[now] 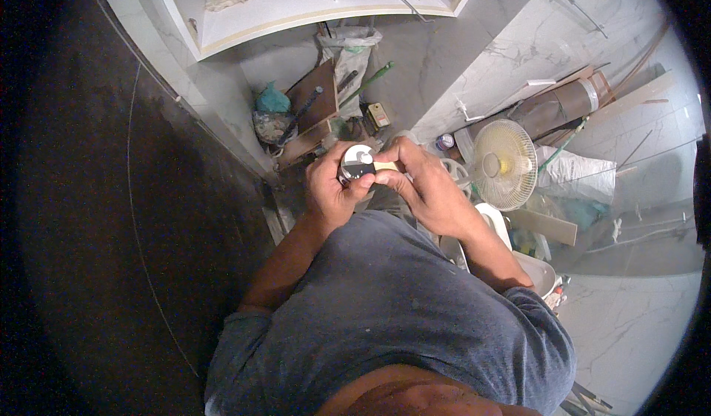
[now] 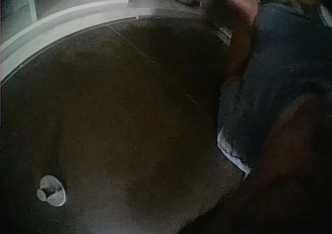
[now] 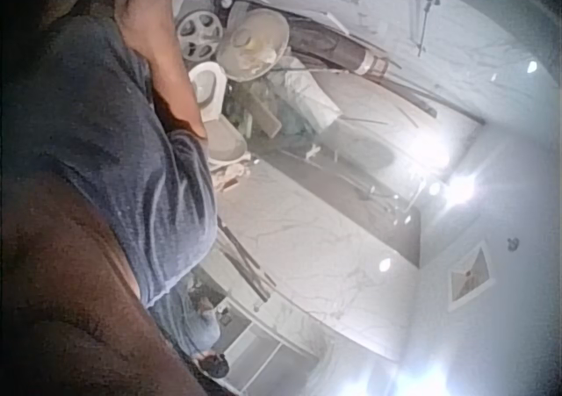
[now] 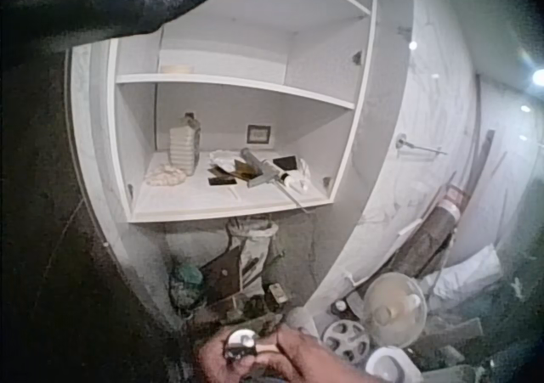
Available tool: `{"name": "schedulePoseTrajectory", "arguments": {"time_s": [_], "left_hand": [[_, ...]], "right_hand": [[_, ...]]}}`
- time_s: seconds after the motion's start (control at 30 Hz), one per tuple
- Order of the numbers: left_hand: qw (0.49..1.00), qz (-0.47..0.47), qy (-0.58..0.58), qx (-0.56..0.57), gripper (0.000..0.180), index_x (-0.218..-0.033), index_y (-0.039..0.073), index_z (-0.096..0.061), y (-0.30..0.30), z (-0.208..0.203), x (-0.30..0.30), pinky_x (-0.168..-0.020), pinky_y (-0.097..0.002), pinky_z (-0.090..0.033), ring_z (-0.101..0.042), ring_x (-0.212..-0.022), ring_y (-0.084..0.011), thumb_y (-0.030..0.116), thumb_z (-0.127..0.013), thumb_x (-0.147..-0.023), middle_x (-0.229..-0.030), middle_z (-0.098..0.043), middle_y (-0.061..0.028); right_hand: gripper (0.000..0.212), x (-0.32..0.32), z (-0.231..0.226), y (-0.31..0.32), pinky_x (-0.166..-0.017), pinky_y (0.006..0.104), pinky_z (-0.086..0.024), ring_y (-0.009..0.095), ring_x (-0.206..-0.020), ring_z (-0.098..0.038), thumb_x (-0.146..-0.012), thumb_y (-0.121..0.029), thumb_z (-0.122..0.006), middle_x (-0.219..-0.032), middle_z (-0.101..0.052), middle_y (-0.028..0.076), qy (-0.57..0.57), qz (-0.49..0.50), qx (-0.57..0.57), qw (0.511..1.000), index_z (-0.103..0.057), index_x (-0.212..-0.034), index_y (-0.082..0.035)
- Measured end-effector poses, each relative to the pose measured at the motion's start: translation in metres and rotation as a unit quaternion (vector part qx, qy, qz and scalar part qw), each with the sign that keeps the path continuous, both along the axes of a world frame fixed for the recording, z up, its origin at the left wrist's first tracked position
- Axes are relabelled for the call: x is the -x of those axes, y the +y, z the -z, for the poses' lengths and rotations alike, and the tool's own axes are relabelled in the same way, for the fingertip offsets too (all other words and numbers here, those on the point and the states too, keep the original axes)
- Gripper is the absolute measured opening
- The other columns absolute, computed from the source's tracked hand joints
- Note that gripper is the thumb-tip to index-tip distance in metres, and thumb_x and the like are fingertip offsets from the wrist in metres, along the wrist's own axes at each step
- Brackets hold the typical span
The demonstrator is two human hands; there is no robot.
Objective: The person retrieves a sealant tube and a utility knife from a bathroom shelf. They use the knife to cut the tip of the sealant tube, then place the tube into a caulking gun. The person briefly tests the sealant on a sink before returning the tools to the shelf.
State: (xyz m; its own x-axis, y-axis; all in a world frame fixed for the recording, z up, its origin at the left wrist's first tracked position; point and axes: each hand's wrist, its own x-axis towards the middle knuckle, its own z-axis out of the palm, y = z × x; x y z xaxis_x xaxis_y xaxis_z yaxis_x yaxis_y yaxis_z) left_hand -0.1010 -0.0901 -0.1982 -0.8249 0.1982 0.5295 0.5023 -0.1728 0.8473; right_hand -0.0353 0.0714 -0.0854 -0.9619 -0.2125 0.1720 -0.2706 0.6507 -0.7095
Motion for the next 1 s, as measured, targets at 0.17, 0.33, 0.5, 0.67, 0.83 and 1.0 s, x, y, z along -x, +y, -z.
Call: {"name": "schedulePoseTrajectory", "arguments": {"time_s": [0.17, 0.33, 0.5, 0.67, 0.83, 1.0], "left_hand": [[0.999, 0.023, -0.016, 0.027, 0.051, -0.108, -0.001, -0.063, -0.003, 0.0, 0.0, -0.072, -0.0349, -0.054, -0.069, -0.081, -0.024, 0.044, -0.075, -0.087, -0.089, -0.068, -0.0123], [0.996, -0.066, 0.029, 0.061, 0.053, -0.107, -0.001, -0.064, 0.0, -0.004, -0.001, -0.072, -0.0364, -0.054, -0.07, -0.081, -0.0268, 0.046, -0.076, -0.086, -0.09, -0.068, -0.0131], [0.998, -0.023, 0.014, 0.049, 0.054, -0.107, -0.001, -0.064, -0.003, -0.005, 0.0, -0.072, -0.037, -0.054, -0.07, -0.081, -0.028, 0.048, -0.075, -0.086, -0.09, -0.068, -0.0137], [0.999, 0.017, -0.011, 0.037, 0.057, -0.109, -0.001, -0.064, -0.004, -0.001, 0.001, -0.073, -0.0366, -0.054, -0.07, -0.082, -0.0277, 0.049, -0.075, -0.086, -0.09, -0.069, -0.0142], [0.995, -0.089, 0.03, 0.037, 0.06, -0.112, -0.001, -0.063, 0.001, -0.002, -0.005, -0.075, -0.0372, -0.054, -0.07, -0.083, -0.0292, 0.051, -0.075, -0.086, -0.092, -0.069, -0.0148], [0.993, -0.107, 0.044, 0.026, 0.057, -0.111, 0.0, -0.063, 0.003, 0.004, -0.003, -0.073, -0.0364, -0.054, -0.07, -0.08, -0.028, 0.05, -0.075, -0.086, -0.089, -0.069, -0.0138]], "right_hand": [[0.026, 0.001, 0.003, 0.001, -0.086, 0.0429, -0.047, 0.038, -0.099, -0.062, -0.098, -0.02, -0.063, -0.103, -0.063, 0.019, -0.007, 0.003, 0.013, 1.0, -0.056, -0.113, 0.001], [0.027, 0.002, 0.009, 0.004, -0.088, 0.0466, -0.045, 0.043, -0.101, -0.059, -0.098, -0.023, -0.063, -0.105, -0.063, 0.02, -0.019, 0.015, 0.023, 0.999, -0.056, -0.113, -0.001], [0.027, 0.0, 0.004, 0.001, -0.088, 0.0466, -0.045, 0.043, -0.101, -0.059, -0.098, -0.023, -0.064, -0.105, -0.063, 0.02, -0.018, 0.005, 0.029, 0.999, -0.056, -0.112, -0.001], [0.027, 0.0, 0.006, 0.002, -0.088, 0.0466, -0.045, 0.043, -0.101, -0.06, -0.097, -0.022, -0.065, -0.105, -0.064, 0.021, -0.02, 0.003, 0.021, 1.0, -0.056, -0.111, -0.001], [0.027, 0.001, 0.006, 0.0, -0.085, 0.0419, -0.047, 0.035, -0.098, -0.062, -0.099, -0.022, -0.062, -0.1, -0.063, 0.018, -0.005, 0.011, 0.009, 1.0, -0.058, -0.113, 0.0], [0.026, 0.001, 0.003, 0.0, -0.084, 0.0418, -0.047, 0.036, -0.097, -0.062, -0.099, -0.021, -0.062, -0.1, -0.063, 0.018, 0.0, 0.009, -0.007, 1.0, -0.058, -0.113, 0.0]]}}
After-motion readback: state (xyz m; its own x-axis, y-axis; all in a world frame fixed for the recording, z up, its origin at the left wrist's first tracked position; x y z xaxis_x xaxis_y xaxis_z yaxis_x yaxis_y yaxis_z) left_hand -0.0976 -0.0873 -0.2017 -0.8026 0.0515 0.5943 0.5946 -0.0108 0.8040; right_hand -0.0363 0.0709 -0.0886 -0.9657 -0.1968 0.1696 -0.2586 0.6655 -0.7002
